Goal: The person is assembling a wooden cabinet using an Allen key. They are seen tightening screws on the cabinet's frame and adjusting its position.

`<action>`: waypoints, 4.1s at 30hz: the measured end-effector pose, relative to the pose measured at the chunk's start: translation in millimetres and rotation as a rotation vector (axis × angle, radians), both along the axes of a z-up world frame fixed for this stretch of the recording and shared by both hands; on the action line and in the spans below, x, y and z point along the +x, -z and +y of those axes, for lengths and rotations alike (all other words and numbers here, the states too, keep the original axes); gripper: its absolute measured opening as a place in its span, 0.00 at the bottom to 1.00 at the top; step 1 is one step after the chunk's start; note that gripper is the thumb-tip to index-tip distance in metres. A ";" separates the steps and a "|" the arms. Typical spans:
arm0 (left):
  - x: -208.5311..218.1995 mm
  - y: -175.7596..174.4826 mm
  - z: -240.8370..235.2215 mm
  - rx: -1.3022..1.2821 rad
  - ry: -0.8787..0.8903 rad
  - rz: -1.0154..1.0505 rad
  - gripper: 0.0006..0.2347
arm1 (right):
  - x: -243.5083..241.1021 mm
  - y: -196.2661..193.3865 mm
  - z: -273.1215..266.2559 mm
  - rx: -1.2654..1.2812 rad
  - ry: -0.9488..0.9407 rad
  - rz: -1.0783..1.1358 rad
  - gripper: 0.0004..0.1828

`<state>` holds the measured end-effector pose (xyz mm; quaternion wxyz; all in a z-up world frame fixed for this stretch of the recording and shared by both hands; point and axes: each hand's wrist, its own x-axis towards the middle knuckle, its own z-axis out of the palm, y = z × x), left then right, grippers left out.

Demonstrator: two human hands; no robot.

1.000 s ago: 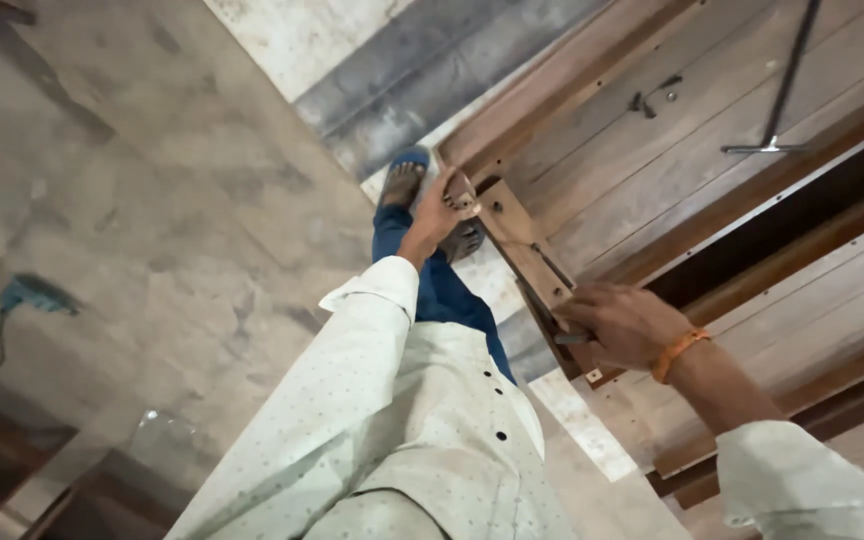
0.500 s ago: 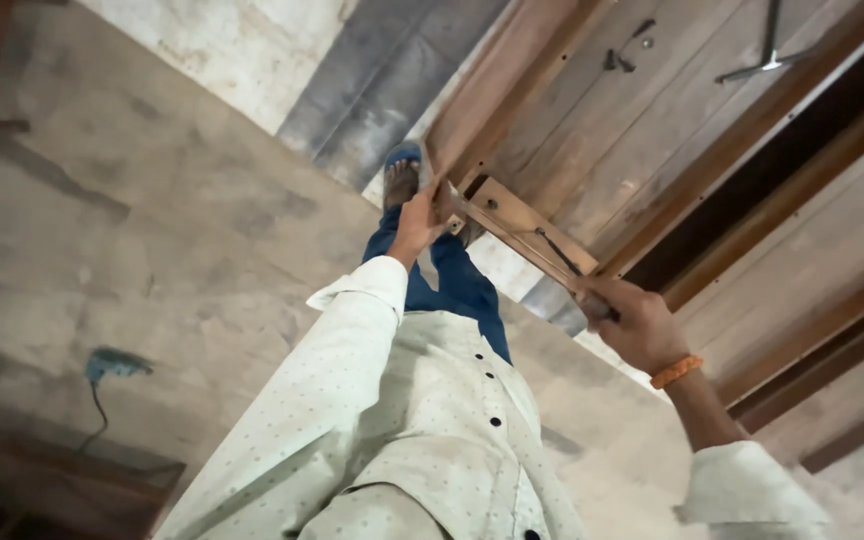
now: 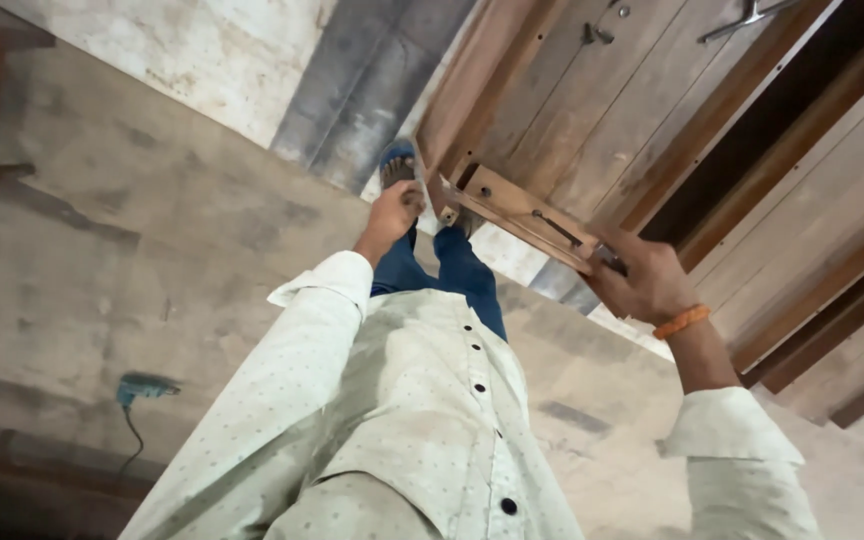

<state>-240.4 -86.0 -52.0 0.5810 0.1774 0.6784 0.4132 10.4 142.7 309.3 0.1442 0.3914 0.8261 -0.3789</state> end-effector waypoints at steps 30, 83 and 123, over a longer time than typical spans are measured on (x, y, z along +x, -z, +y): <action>51.7 18.5 30.9 -0.324 -0.743 -0.821 0.38 | 4.4 25.2 -66.2 0.305 0.909 0.512 0.17; 26.3 5.9 11.5 -0.300 -0.454 -0.431 0.25 | -5.6 -44.3 -37.9 0.030 0.362 -0.516 0.22; 49.1 -43.1 69.8 -0.323 -0.793 -0.579 0.18 | -8.0 -6.0 -114.2 0.606 0.200 0.110 0.06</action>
